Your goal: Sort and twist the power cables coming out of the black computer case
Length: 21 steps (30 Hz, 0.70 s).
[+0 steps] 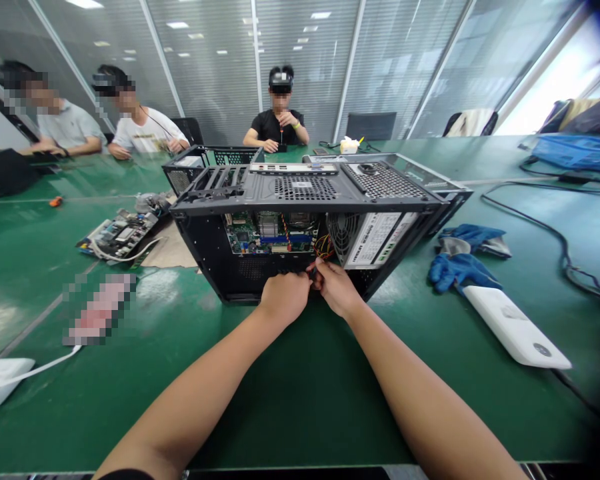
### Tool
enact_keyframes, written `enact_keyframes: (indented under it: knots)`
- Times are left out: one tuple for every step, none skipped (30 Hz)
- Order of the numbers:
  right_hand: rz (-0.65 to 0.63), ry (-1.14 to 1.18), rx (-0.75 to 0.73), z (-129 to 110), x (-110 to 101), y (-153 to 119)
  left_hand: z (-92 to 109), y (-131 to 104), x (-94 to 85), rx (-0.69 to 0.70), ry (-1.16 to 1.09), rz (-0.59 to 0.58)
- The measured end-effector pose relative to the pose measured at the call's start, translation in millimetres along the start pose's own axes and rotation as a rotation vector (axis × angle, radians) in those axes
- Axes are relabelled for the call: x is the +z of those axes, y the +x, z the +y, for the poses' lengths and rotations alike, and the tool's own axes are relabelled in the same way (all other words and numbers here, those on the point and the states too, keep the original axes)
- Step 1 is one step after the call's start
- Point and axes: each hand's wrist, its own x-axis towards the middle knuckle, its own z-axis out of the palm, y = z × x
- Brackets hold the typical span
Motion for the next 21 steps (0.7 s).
enact_keyframes:
  knots:
    - [0.006, -0.011, 0.003, 0, 0, 0, 0, 0, 0.2, 0.000, 0.009, 0.007]
    - [0.013, -0.021, 0.006, 1, 0, 0, 0, 0, 0.4, 0.000, 0.016, 0.010]
    - [0.020, -0.029, 0.008, 1, -1, 1, 0, 0, 0.7, -0.001, 0.021, 0.011]
    - [0.025, -0.036, 0.010, 1, -1, 1, 1, 0, 1.0, -0.001, 0.024, 0.011]
    - [0.028, -0.041, 0.010, 1, -1, 1, 1, 0, 1.3, -0.001, 0.026, 0.009]
    - [0.029, -0.045, 0.009, 1, -1, 1, 1, 1, 1.7, 0.000, 0.026, 0.008]
    - [0.028, -0.048, 0.007, 1, -1, 1, 1, 1, 2.1, 0.002, 0.023, 0.007]
    - [0.025, -0.052, 0.006, 2, -1, 1, 1, 1, 2.5, 0.002, 0.019, 0.005]
    - [0.021, -0.056, 0.005, 2, -1, 1, 1, 1, 2.8, 0.002, 0.012, 0.002]
    - [0.018, -0.061, 0.002, 2, -1, 1, 0, 1, 3.1, 0.001, 0.005, -0.002]
    - [0.015, -0.067, -0.001, 3, -1, 1, 0, 1, 3.3, -0.003, -0.004, -0.006]
    - [0.015, -0.074, -0.005, 3, -1, 1, -1, 1, 3.5, -0.006, -0.015, -0.009]
    - [0.013, -0.083, -0.009, 3, -1, 1, -2, 1, 3.7, -0.008, -0.032, -0.012]
    - [0.013, -0.091, -0.012, 3, -1, 1, -3, 1, 4.0, -0.009, -0.057, -0.015]
    - [0.011, -0.095, -0.013, 3, -2, 1, -4, 1, 4.3, -0.010, -0.092, -0.018]
    - [0.009, -0.095, -0.014, 3, -2, 0, -5, 2, 4.7, -0.014, -0.137, -0.024]
    - [0.006, -0.090, -0.014, 3, -2, 0, -7, 3, 5.2, -0.017, -0.194, -0.030]
    - [0.003, -0.083, -0.012, 3, -1, 0, -8, 5, 5.6, -0.021, -0.262, -0.039]
    - [0.002, -0.074, -0.009, 2, -1, 0, -10, 7, 6.1, -0.025, -0.344, -0.052]
    - [0.001, -0.065, -0.004, 2, -1, -1, -11, 8, 6.6, -0.030, -0.447, -0.075]
    - [-0.004, -0.058, 0.000, 1, 0, -1, -12, 10, 6.9, -0.041, -0.573, -0.116]
